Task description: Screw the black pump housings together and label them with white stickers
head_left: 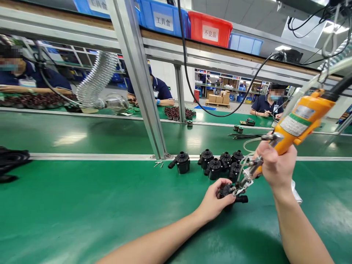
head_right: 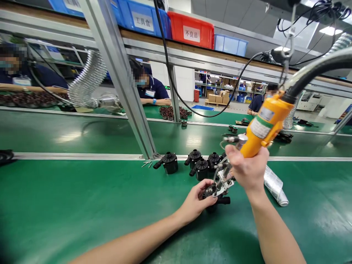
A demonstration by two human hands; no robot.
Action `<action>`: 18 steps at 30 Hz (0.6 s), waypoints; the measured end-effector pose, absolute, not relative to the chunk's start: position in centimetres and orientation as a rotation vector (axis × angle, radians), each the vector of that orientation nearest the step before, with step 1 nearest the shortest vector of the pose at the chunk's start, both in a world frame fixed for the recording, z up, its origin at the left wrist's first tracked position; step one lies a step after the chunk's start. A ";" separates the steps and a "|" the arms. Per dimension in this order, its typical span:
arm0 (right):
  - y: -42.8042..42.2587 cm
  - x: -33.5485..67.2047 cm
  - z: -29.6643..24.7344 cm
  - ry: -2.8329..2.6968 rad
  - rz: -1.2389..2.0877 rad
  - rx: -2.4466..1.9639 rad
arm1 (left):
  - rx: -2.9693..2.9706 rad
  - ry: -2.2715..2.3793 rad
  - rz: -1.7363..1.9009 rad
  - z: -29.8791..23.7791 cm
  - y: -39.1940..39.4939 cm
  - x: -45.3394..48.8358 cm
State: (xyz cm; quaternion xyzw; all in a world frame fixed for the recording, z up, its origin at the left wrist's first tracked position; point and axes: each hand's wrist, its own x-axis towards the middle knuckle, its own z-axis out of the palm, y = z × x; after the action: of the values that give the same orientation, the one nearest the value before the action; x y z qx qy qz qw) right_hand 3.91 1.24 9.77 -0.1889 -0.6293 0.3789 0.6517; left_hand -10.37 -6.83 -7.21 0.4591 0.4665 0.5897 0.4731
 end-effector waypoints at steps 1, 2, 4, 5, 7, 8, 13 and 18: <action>0.9 3.5 9.9 -1.441 0.851 -0.444 | 1.119 1.134 1.443 -7.1 -6.8 -10.4; 0.7 3.2 9.9 -1.452 0.831 -0.462 | 1.115 1.126 1.443 -6.9 -6.8 -10.4; 0.3 2.8 10.0 -1.465 0.792 -0.482 | 1.101 1.116 1.440 -6.7 -6.8 -10.5; 0.2 2.7 10.0 -1.475 0.782 -0.482 | 1.093 1.115 1.438 -6.6 -6.8 -10.5; 0.2 2.6 9.8 -1.499 0.783 -0.476 | 1.080 1.122 1.439 -6.5 -6.8 -10.6; 0.2 2.6 9.7 -1.511 0.786 -0.474 | 1.077 1.125 1.441 -6.5 -6.8 -10.6; 0.6 2.3 9.5 -1.476 0.741 -0.536 | 1.108 1.139 1.442 -6.5 -6.9 -10.3; 2.5 4.2 9.9 -1.362 0.702 -0.527 | 1.082 1.021 1.494 -7.2 -7.3 -10.9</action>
State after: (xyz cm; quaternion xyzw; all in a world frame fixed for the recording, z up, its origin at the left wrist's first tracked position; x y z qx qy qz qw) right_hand 4.19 2.50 9.86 -0.2358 -0.6089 0.3139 0.6893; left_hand -10.86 -7.30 -7.20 0.4463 0.4212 0.6160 0.4939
